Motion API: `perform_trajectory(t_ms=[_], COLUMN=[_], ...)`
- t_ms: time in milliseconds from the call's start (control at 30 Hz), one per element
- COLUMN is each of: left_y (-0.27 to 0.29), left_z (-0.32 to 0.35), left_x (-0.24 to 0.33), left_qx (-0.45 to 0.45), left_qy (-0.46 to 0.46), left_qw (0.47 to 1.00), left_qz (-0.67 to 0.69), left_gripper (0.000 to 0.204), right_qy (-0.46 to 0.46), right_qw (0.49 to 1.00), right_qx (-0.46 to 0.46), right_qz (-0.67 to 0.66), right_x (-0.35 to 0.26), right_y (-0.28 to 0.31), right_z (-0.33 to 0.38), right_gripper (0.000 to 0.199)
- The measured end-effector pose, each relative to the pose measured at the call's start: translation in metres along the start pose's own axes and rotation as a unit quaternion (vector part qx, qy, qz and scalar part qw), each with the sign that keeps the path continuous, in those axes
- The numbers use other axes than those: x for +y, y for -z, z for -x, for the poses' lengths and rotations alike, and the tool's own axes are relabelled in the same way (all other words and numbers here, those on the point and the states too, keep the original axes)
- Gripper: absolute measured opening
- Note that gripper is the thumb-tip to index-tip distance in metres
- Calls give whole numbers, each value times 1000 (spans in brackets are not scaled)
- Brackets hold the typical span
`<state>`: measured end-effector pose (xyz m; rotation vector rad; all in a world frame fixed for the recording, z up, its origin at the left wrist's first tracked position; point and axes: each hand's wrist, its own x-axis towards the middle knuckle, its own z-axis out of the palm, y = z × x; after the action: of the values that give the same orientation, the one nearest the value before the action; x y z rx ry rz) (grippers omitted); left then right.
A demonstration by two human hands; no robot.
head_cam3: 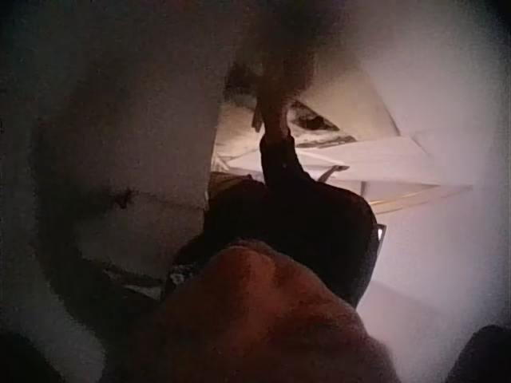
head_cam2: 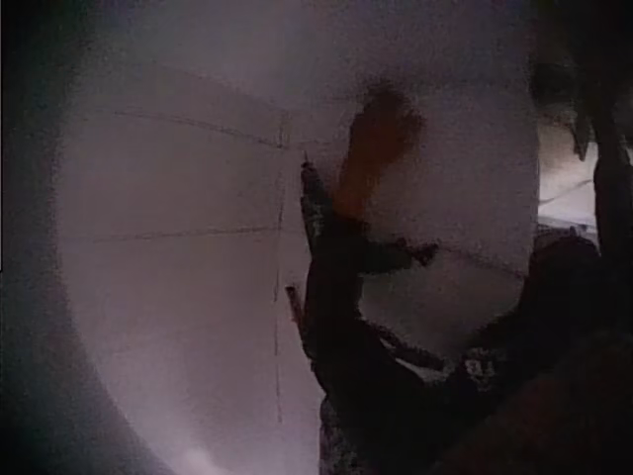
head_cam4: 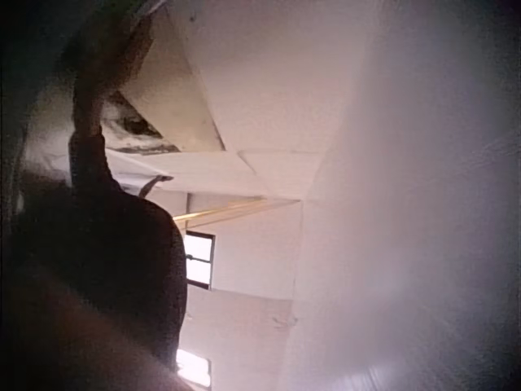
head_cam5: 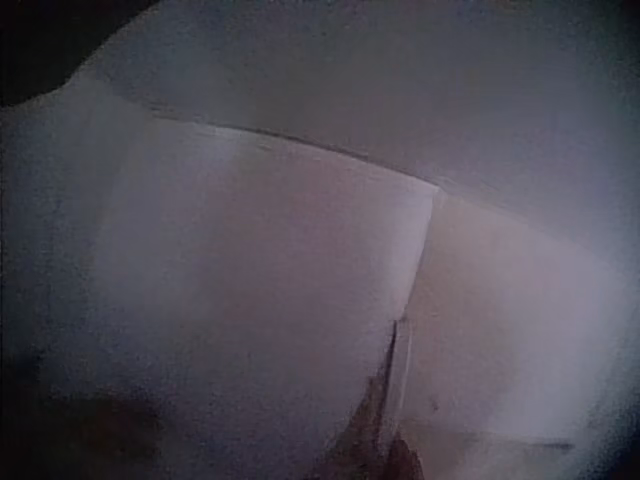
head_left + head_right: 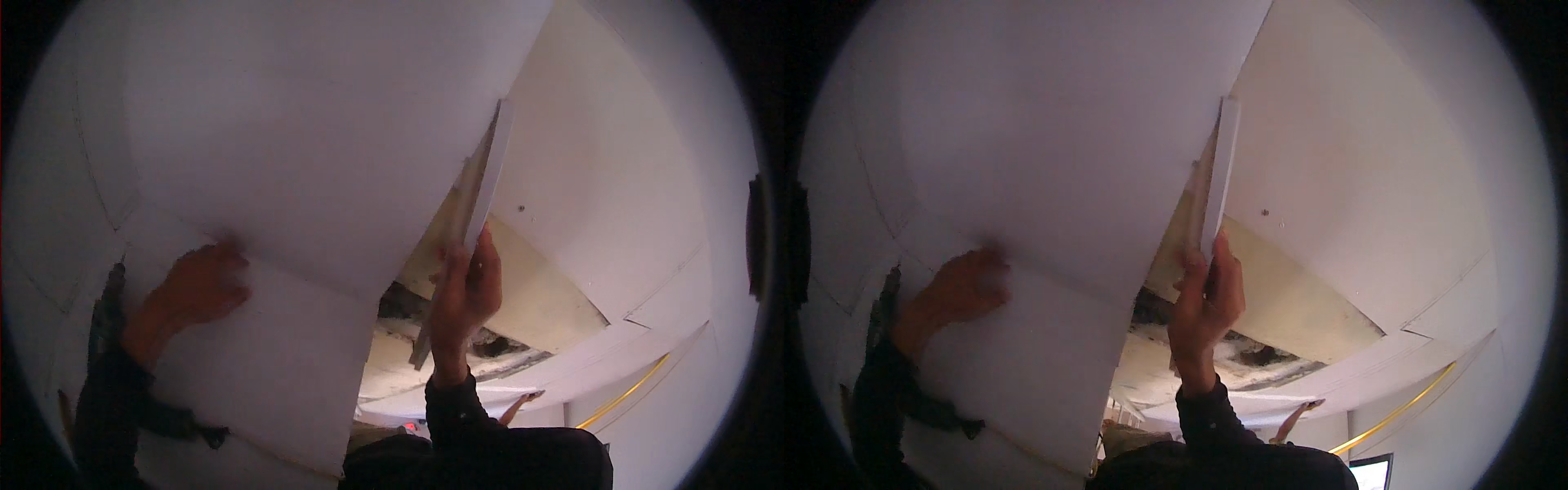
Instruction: The person tests a piece of trim along a ceiling seam, cuts it using shears, and presses the trim strip into the ceiling joint by hand.
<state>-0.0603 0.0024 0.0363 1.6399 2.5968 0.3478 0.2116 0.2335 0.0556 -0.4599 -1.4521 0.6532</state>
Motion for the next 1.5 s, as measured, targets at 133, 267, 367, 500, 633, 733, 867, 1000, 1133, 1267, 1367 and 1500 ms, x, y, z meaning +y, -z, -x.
perform_trajectory(t_ms=[133,267,367,500,633,733,867,1000,1133,1267,1367,1500], left_y=[3,-1,-5,-8,-7,-9,-8,-8,-9,-7,-3,-2], left_z=[0,-4,-5,-2,-1,-2,-3,-1,0,-1,0,2], left_x=[2,-4,-8,-10,-13,-13,-12,-11,-10,-8,-6,-5], left_qx=[6,6,19,35,18,31,13,9,22,13,3,1], left_qy=[-26,-44,-45,-48,-40,-36,-14,-28,-32,-35,-24,-33], left_qw=[999,999,999,998,999,999,1000,1000,999,999,1000,999], left_qz=[-33,-20,-10,10,0,-8,15,10,-13,1,19,-5], left_gripper=[54,53,52,53,53,52,53,54,54,53,54,54], right_qy=[-26,-10,-40,-39,38,24,33,73,61,62,59,82], right_qw=[999,997,997,993,996,997,996,991,994,992,990,987], right_qx=[5,30,45,75,74,65,76,89,77,57,76,82], right_qz=[-34,-73,-38,-81,-12,-28,-43,-70,-44,-94,-100,-112], right_x=[-3,3,2,-8,-26,-39,-50,-49,-53,-60,-64,-63], right_y=[-7,-9,-13,-29,-28,-26,-35,-44,-40,-43,-50,-52], right_z=[-7,-11,-7,-8,-36,-58,-69,-72,-79,-90,-95,-95], right_gripper=[38,38,37,37,39,38,36,36,36,36,36,37])
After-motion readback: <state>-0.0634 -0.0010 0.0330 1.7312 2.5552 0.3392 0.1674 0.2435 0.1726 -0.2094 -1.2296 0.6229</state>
